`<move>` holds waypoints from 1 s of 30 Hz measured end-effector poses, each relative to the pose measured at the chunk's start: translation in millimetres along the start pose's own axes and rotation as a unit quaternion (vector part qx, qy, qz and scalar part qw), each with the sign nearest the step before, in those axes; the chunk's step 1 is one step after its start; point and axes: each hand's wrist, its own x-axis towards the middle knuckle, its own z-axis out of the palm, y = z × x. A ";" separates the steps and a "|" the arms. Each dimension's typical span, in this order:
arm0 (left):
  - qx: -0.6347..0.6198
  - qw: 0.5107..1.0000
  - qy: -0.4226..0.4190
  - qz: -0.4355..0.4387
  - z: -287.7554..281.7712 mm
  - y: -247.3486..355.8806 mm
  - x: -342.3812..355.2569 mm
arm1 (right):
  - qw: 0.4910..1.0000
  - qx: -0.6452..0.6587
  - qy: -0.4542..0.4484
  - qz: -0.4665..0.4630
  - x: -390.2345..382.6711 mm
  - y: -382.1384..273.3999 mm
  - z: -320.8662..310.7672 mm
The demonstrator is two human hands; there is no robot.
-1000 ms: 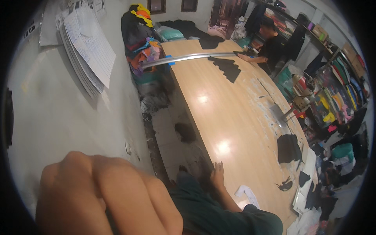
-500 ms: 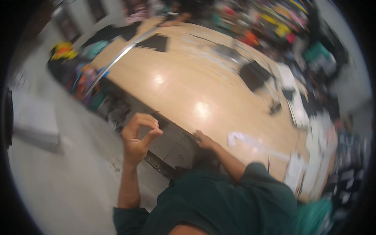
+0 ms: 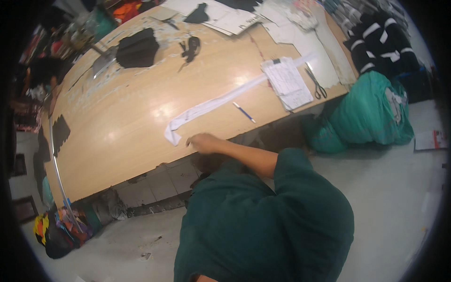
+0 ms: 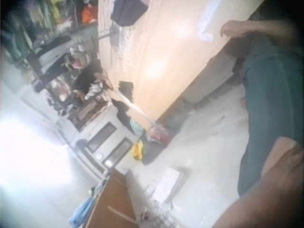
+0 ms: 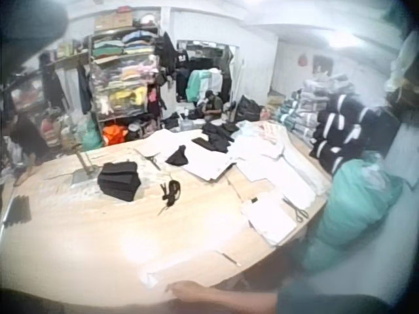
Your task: The person measures a white fabric strip, writes on a paper, and then cuts black fabric pieces using scissors. They stack the cut pieces and continue cutting more fabric.
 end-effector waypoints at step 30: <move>0.115 0.962 0.070 0.236 114.8 379.2 163.0 | 0.742 -0.118 0.560 0.348 -233.9 252.2 -228.0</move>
